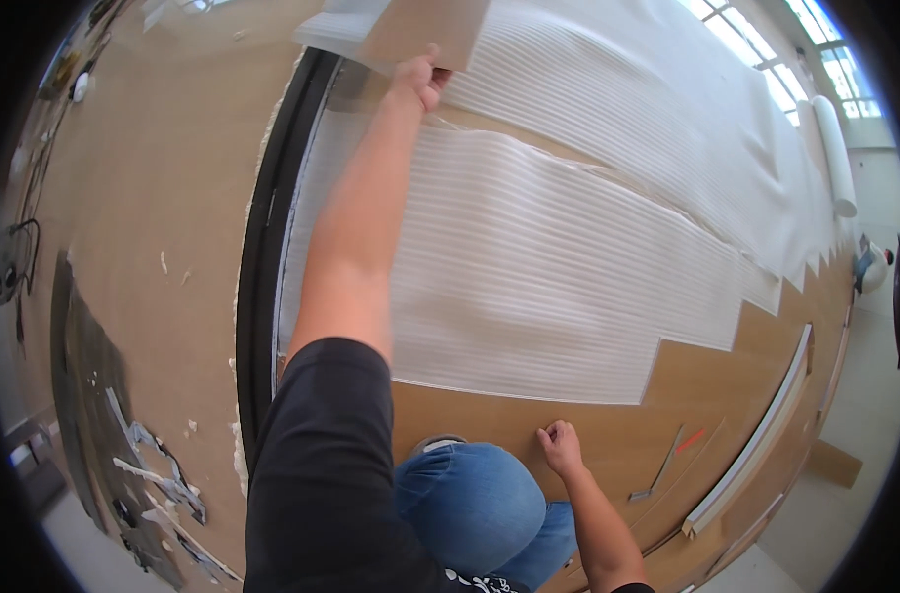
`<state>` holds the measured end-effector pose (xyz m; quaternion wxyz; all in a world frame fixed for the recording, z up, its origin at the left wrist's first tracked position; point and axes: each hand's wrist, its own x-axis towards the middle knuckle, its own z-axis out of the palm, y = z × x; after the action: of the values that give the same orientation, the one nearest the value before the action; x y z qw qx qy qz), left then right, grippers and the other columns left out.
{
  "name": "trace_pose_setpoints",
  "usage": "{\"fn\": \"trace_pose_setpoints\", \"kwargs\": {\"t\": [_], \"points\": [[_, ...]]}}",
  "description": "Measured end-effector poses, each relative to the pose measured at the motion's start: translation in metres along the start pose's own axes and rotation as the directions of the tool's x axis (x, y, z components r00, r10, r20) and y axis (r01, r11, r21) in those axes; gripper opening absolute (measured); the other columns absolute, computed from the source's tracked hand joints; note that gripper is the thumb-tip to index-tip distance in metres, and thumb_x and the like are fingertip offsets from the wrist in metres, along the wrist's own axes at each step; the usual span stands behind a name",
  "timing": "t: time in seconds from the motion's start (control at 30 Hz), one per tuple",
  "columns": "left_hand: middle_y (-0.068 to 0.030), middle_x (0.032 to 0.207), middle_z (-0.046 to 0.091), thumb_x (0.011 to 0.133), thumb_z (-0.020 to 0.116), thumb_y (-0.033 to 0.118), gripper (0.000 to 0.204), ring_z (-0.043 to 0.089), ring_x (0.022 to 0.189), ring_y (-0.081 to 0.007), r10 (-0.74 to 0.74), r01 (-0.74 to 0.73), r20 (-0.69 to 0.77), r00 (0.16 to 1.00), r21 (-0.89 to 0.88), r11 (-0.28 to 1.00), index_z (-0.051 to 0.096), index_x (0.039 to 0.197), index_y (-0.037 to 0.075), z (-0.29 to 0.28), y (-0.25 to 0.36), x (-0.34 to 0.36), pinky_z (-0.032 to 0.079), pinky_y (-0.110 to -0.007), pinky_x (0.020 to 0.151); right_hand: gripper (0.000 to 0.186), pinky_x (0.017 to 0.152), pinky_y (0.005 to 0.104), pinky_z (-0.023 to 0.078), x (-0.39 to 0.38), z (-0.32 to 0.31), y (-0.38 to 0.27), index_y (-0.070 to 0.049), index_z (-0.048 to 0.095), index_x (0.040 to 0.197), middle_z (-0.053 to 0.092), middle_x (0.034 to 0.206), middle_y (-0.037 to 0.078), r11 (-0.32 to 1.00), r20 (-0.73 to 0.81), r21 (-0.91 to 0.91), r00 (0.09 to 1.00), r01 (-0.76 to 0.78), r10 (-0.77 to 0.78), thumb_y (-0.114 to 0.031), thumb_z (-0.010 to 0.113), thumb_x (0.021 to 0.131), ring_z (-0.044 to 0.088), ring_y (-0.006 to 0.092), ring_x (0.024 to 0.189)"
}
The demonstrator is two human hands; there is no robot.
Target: The person installs flooring panels by positioning them on the floor, using a hammer to tap them into place, and aligning them with existing panels.
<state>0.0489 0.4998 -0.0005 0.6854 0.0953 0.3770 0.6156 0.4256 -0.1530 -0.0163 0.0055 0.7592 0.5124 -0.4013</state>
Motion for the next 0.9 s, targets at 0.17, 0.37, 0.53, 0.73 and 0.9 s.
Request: {"fn": "trace_pose_setpoints", "kwargs": {"t": [0.17, 0.37, 0.53, 0.73, 0.9], "points": [[-0.0136, 0.12, 0.064, 0.104, 0.057, 0.018, 0.027, 0.065, 0.105, -0.0287, -0.077, 0.071, -0.397, 0.915, -0.031, 0.997, 0.057, 0.128, 0.006, -0.059, -0.021, 0.025, 0.059, -0.042, 0.083, 0.028, 0.075, 0.0449, 0.051, -0.004, -0.005, -0.006, -0.002, 0.06, 0.084, 0.059, 0.086, 0.018, 1.0, -0.011, -0.019, 1.0, -0.012, 0.012, -0.023, 0.079, 0.087, 0.059, 0.0359, 0.084], [-0.0088, 0.104, 0.066, 0.099, 0.065, 0.016, 0.037, 0.064, 0.088, -0.0195, 0.093, -0.01, -0.264, 0.96, 0.299, 0.954, 0.058, 0.132, 0.001, -0.085, -0.011, -0.043, 0.052, -0.029, 0.073, 0.03, 0.081, 0.0492, 0.052, -0.007, -0.01, -0.014, -0.003, 0.061, 0.088, 0.06, 0.094, 0.021, 1.0, -0.009, -0.004, 1.0, -0.02, 0.02, -0.027, 0.079, 0.087, 0.06, 0.0416, 0.091], [-0.012, 0.14, 0.06, 0.101, 0.065, 0.025, 0.053, 0.057, 0.127, -0.0209, 0.103, -0.14, 0.095, 0.99, 0.712, 0.688, 0.054, 0.144, -0.003, -0.08, -0.03, -0.15, 0.045, -0.035, 0.108, 0.034, 0.088, 0.0502, 0.052, -0.003, -0.027, -0.016, -0.002, 0.061, 0.095, 0.061, 0.1, 0.023, 1.0, 0.015, -0.027, 1.0, -0.008, 0.008, -0.033, 0.075, 0.09, 0.06, 0.043, 0.1], [-0.0099, 0.137, 0.061, 0.108, 0.057, 0.025, 0.043, 0.059, 0.125, -0.0216, -0.231, 0.041, 0.13, 0.964, 0.788, 0.615, 0.053, 0.144, 0.001, -0.071, -0.112, -0.321, 0.044, -0.037, 0.108, 0.039, 0.094, 0.0491, 0.053, -0.007, -0.029, 0.005, 0.0, 0.065, 0.105, 0.065, 0.109, 0.023, 0.998, -0.012, -0.034, 0.998, 0.061, -0.061, -0.036, 0.072, 0.09, 0.063, 0.0416, 0.109], [-0.0081, 0.134, 0.062, 0.108, 0.058, 0.028, 0.044, 0.059, 0.121, -0.0199, -0.427, 0.123, 0.148, 0.892, 0.83, 0.544, 0.052, 0.145, 0.006, -0.05, -0.137, -0.468, 0.044, -0.037, 0.107, 0.041, 0.094, 0.0504, 0.054, -0.031, -0.007, 0.024, -0.001, 0.073, 0.104, 0.069, 0.118, 0.022, 0.992, 0.189, 0.112, 0.981, -0.054, 0.032, -0.04, 0.07, 0.091, 0.065, 0.0389, 0.113]]}}
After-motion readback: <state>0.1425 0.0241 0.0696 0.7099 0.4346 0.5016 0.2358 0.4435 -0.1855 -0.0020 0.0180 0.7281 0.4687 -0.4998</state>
